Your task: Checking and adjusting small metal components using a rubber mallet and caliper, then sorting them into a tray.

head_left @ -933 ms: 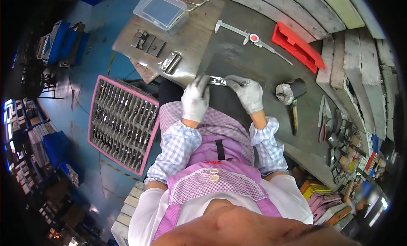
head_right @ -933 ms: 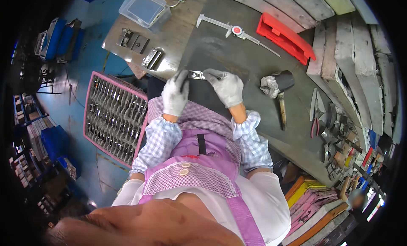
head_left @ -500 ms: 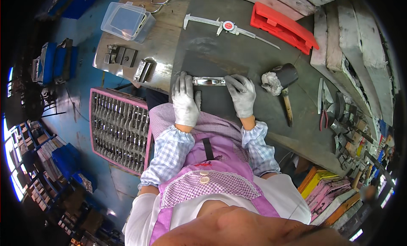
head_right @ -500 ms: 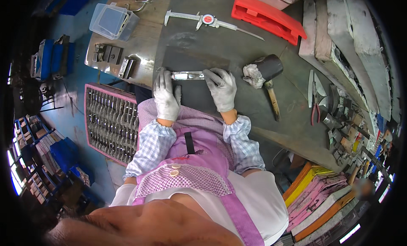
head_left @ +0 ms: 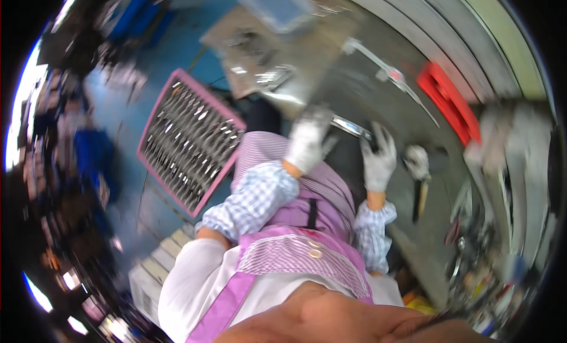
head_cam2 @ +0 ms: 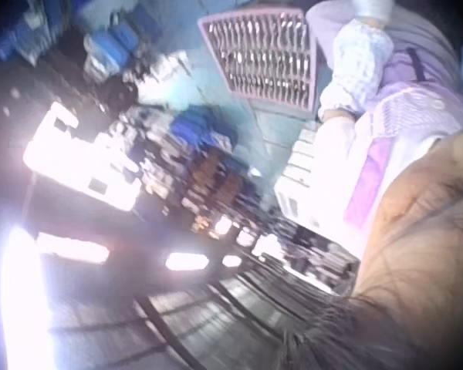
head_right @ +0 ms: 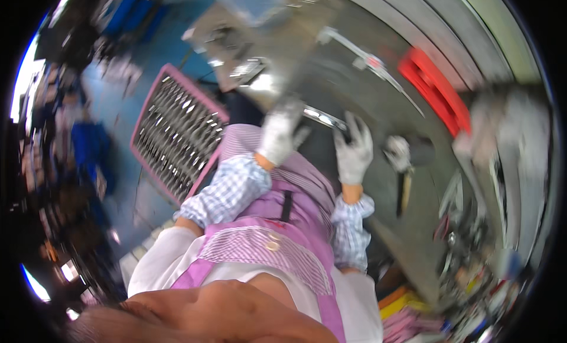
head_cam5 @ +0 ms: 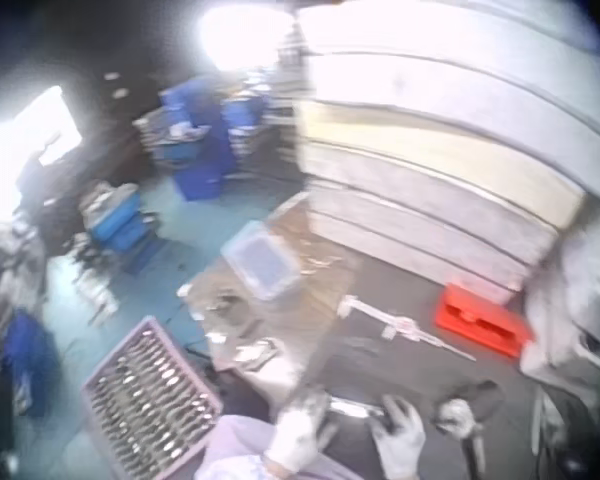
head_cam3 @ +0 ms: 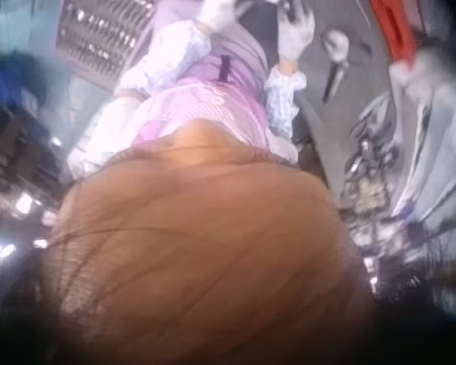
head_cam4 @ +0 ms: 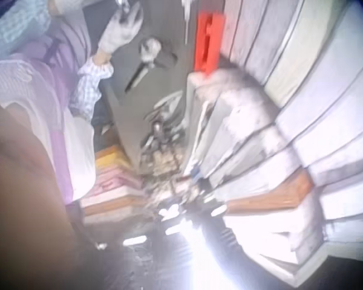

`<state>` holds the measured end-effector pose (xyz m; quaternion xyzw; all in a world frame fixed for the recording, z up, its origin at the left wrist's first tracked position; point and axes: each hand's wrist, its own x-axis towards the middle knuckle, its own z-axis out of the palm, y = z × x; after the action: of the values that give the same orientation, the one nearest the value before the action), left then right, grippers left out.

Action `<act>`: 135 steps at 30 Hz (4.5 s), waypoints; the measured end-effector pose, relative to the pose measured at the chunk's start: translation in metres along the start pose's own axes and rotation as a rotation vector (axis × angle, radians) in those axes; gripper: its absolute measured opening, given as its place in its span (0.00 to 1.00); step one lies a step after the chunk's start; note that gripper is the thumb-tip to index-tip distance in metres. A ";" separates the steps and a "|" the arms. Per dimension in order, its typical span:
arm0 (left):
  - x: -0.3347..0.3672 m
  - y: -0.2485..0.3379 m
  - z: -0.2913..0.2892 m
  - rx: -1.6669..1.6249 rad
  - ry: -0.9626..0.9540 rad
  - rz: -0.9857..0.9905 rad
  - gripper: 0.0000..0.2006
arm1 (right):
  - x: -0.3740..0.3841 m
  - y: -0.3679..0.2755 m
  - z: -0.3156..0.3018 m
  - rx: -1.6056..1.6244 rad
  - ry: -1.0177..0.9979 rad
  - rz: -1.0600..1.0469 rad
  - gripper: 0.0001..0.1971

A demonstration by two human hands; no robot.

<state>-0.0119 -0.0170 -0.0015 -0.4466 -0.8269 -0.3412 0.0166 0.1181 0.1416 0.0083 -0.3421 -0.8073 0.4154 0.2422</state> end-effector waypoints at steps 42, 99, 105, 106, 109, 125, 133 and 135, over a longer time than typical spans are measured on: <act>-0.129 -0.318 -0.153 0.211 -0.283 -0.729 0.22 | -0.022 -0.090 0.081 -0.017 -0.311 0.051 0.12; -0.087 -0.124 -0.124 -0.527 0.021 -0.414 0.18 | -0.013 -0.090 0.094 -0.022 -0.359 -0.150 0.13; -0.194 -0.401 -0.144 0.162 0.093 -0.928 0.13 | -0.016 -0.053 0.117 -0.230 -0.214 -0.389 0.19; -0.192 -0.423 -0.140 0.142 0.057 -0.918 0.14 | -0.016 -0.051 0.120 -0.241 -0.207 -0.391 0.19; -0.184 -0.454 -0.110 0.071 -0.104 -0.974 0.17 | -0.018 -0.051 0.119 -0.277 -0.186 -0.402 0.20; -0.166 -0.504 -0.126 0.481 -0.232 -1.181 0.11 | -0.020 -0.064 0.119 -0.446 -0.089 -0.480 0.19; -0.110 -0.253 -0.171 0.029 -0.139 -0.544 0.16 | -0.018 -0.118 0.096 0.016 -0.439 -0.067 0.16; -0.082 -0.161 -0.154 -0.188 -0.269 -0.290 0.11 | -0.031 -0.116 0.105 0.104 -0.423 -0.121 0.16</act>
<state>-0.1261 -0.2251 0.0006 -0.3639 -0.8419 -0.3529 -0.1851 0.0269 0.0163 0.0453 -0.1854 -0.8368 0.5035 0.1095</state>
